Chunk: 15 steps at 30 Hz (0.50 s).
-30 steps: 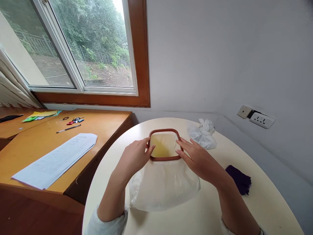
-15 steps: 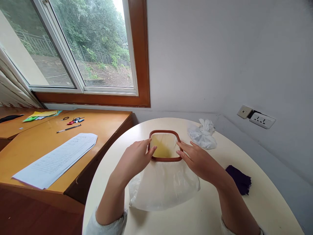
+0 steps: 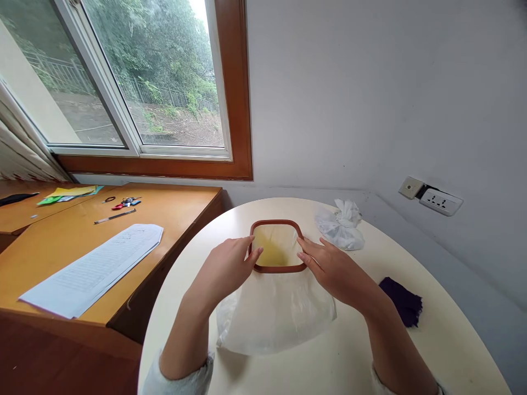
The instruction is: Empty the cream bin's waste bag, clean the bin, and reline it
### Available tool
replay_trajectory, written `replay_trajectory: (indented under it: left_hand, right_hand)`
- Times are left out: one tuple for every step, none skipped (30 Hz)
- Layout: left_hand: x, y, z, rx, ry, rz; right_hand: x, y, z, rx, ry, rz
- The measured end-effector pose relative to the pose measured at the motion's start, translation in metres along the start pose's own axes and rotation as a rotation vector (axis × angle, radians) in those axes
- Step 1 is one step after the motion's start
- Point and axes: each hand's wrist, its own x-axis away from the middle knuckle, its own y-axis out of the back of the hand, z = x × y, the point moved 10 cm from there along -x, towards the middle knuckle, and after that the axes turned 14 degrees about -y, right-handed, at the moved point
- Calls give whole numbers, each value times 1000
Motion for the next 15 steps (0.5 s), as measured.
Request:
replay_trajectory:
  left_hand:
    - [0, -1, 1, 3, 1, 3]
    - [0, -1, 1, 6, 3, 5]
    - [0, -1, 2, 8, 6, 6]
    - [1, -1, 3, 10, 8, 6]
    - [1, -2, 3, 14, 8, 9]
    - [1, -2, 4, 17, 7, 12]
    - [1, -3, 4, 24, 4, 16]
    - [0, -4, 4, 33, -1, 18]
    - [0, -4, 3, 43, -9, 18]
    - [-1, -4, 2, 54, -19, 16]
    - [-2, -4, 1, 63, -31, 11]
    - [-3, -4, 0, 72, -44, 5]
    - [-4, -4, -1, 81, -56, 2]
    - [-4, -4, -2, 90, -65, 1]
    - [-5, -5, -2, 98, -71, 4]
  right_hand:
    - [0, -1, -1, 1, 0, 2]
    - [-1, -2, -1, -1, 0, 0]
    - [-1, -2, -2, -5, 0, -7]
    - [-1, -1, -2, -8, 3, -14]
    - [-2, 0, -1, -11, 7, -22]
    - [-2, 1, 0, -12, 11, -25]
    - [-2, 1, 0, -14, 15, -23]
    - [-2, 1, 1, -15, 17, -13]
    - [-2, 1, 1, -18, 15, 0]
    - [-2, 0, 1, -22, 11, 15]
    - [-2, 0, 1, -29, 4, 28]
    - [-2, 0, 1, -38, -4, 37]
    - [-1, 0, 0, -48, -10, 40]
    - [-1, 1, 0, -59, -13, 41]
    - [-1, 1, 0, -67, -16, 41]
